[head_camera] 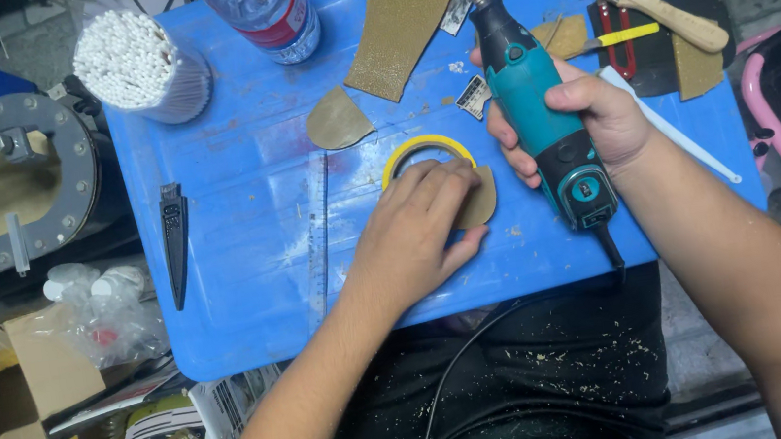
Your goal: The person separates a shoe insole from a white backing sheet and places it on a blue workbench. They use a ruler and a utility knife to cut the insole into smaller pieces. The person then uses a rotary tool to grind and shape the edges of the cut pieces. Finally, they fit the modified pieces onto a shoe sole to check alignment.
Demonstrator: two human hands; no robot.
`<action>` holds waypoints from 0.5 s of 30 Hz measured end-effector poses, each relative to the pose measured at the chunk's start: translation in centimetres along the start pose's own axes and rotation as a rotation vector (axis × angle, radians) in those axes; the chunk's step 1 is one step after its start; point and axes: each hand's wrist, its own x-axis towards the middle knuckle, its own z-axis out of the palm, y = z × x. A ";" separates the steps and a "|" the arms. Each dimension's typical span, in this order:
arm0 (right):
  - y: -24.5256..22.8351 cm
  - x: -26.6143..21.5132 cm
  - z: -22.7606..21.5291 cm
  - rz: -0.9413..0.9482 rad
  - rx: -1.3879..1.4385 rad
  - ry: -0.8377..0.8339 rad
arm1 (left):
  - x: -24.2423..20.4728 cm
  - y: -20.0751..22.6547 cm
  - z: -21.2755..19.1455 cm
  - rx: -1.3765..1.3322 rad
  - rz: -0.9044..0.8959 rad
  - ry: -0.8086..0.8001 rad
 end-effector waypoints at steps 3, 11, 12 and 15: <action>0.1 0.0 0.0 -0.004 -0.069 0.026 | -0.5 0.1 -0.1 0.009 0.005 0.011; -0.4 -0.4 -0.6 -0.077 -0.073 0.103 | -0.4 -0.1 -0.8 -0.002 -0.024 0.019; -0.4 -0.6 -0.6 -0.094 -0.064 0.113 | -0.4 -0.1 -0.7 0.002 -0.033 0.013; -0.8 -0.9 -0.7 -0.123 -0.119 0.134 | -0.3 -0.1 -0.3 0.014 -0.051 -0.001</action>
